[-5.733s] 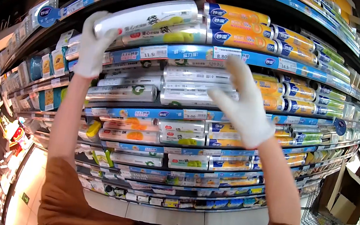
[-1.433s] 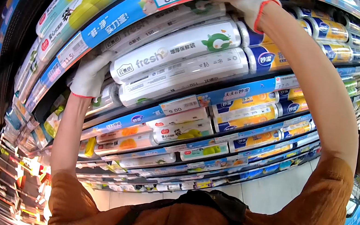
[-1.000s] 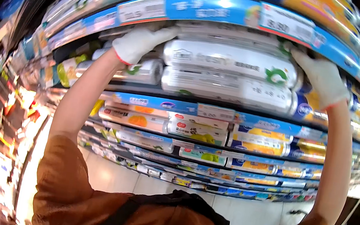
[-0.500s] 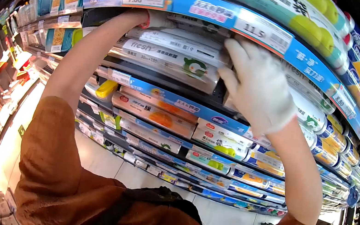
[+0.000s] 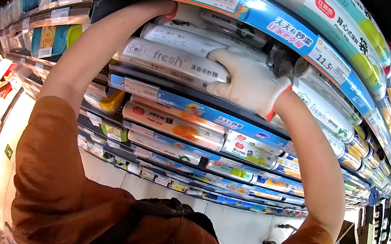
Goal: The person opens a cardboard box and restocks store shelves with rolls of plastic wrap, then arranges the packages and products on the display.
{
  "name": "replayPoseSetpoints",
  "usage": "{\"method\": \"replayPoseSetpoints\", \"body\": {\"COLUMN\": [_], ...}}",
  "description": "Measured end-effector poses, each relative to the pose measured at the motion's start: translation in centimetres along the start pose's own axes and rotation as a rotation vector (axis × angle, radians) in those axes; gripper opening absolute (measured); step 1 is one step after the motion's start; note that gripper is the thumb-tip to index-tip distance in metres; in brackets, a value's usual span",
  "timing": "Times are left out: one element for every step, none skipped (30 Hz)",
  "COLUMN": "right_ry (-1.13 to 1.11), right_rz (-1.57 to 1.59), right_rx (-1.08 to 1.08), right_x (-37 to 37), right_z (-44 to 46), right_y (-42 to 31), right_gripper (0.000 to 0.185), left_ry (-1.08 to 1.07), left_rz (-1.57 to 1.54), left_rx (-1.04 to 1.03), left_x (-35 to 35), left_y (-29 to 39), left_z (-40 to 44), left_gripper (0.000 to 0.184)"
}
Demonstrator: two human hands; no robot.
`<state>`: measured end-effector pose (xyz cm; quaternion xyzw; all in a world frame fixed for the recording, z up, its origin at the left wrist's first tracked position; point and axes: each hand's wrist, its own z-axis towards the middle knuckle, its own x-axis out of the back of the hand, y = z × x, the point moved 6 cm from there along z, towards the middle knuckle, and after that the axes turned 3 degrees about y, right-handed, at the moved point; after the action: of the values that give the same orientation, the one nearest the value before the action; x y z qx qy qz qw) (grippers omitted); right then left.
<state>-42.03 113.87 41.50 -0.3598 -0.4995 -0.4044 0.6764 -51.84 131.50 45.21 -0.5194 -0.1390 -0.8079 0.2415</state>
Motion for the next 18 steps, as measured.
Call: {"method": "replayPoseSetpoints", "body": {"right_ry": [-0.005, -0.01, -0.011, -0.01, -0.008, -0.006, 0.021, 0.057, 0.095, 0.132, 0.024, 0.009, -0.007, -0.025, 0.016, 0.052, 0.087, 0.12], "right_rz": [0.007, 0.013, 0.075, 0.138, 0.202, 0.268, 0.24, 0.17, 0.099, 0.025, -0.061, -0.049, -0.037, -0.027, -0.04, -0.054, -0.068, -0.082], "right_rx": [0.028, 0.056, 0.048, 0.039, 0.029, 0.02, -0.03, -0.006, 0.02, 0.047, -0.096, -0.138, -0.18, -0.221, -0.208, -0.195, -0.181, -0.168], "right_x": [0.2, 0.4, 0.6, 0.8, 1.0, 1.1, 1.5, 1.3, 0.6, 0.4, -0.3, -0.4, -0.4, -0.3, -0.1, 0.0, -0.1, 0.1], "right_z": [-0.2, -0.4, -0.3, -0.3, -0.2, 0.0, 0.6, 1.3, 2.1, 2.8, 3.6, 4.2, 4.8, 5.2, 5.5, 5.7, 5.9, 6.1], "right_y": [0.0, -0.1, 0.0, 0.0, 0.1, 0.2, 0.4, 0.7, 1.3, 1.2, 1.6, 1.6, 1.7, 1.9, 1.9, 2.1, 2.4, 2.4], "right_gripper": [0.047, 0.047, 0.042, 0.036, 0.032, 0.029, 0.029, 0.031, 0.032, 0.034, 0.039, 0.041, 0.044, 0.047, 0.055, 0.056, 0.058, 0.06], "left_ry": [-0.001, -0.003, 0.005, 0.013, 0.02, 0.02, 0.019, 0.019, 0.002, -0.012, -0.027, -0.024, -0.02, -0.016, -0.004, 0.007, 0.036, 0.064], "left_rz": [-0.009, -0.008, -0.058, -0.108, -0.157, -0.16, -0.164, -0.167, -0.163, -0.159, -0.154, -0.151, -0.148, -0.146, -0.139, -0.133, -0.135, -0.137], "left_rx": [-0.005, -0.013, 0.003, 0.017, 0.031, 0.031, 0.033, 0.035, 0.029, 0.023, 0.018, -0.006, -0.029, -0.05, -0.054, -0.058, -0.07, -0.083], "left_x": [0.1, 0.1, 0.1, 0.1, 0.1, 0.2, 0.2, 0.2, 0.3, 0.6, 0.8, 0.9, 1.0, 1.0, 1.2, 1.4, 1.3, 1.4], "left_y": [0.1, 0.2, 0.2, 0.1, 0.1, 0.0, 0.0, -0.1, 0.1, 0.4, 0.6, 0.7, 0.9, 1.0, 1.1, 1.2, 0.9, 1.0], "left_z": [0.0, -0.2, -0.4, -0.5, -0.6, -0.6, -0.8, -0.9, -1.0, -1.1, -1.3, -1.4, -1.5, -1.7, -1.9, -2.1, -2.2, -2.4], "left_gripper": [0.058, 0.059, 0.059, 0.06, 0.06, 0.059, 0.057, 0.057, 0.057, 0.058, 0.058, 0.058, 0.059, 0.059, 0.059, 0.06, 0.06, 0.06]}}
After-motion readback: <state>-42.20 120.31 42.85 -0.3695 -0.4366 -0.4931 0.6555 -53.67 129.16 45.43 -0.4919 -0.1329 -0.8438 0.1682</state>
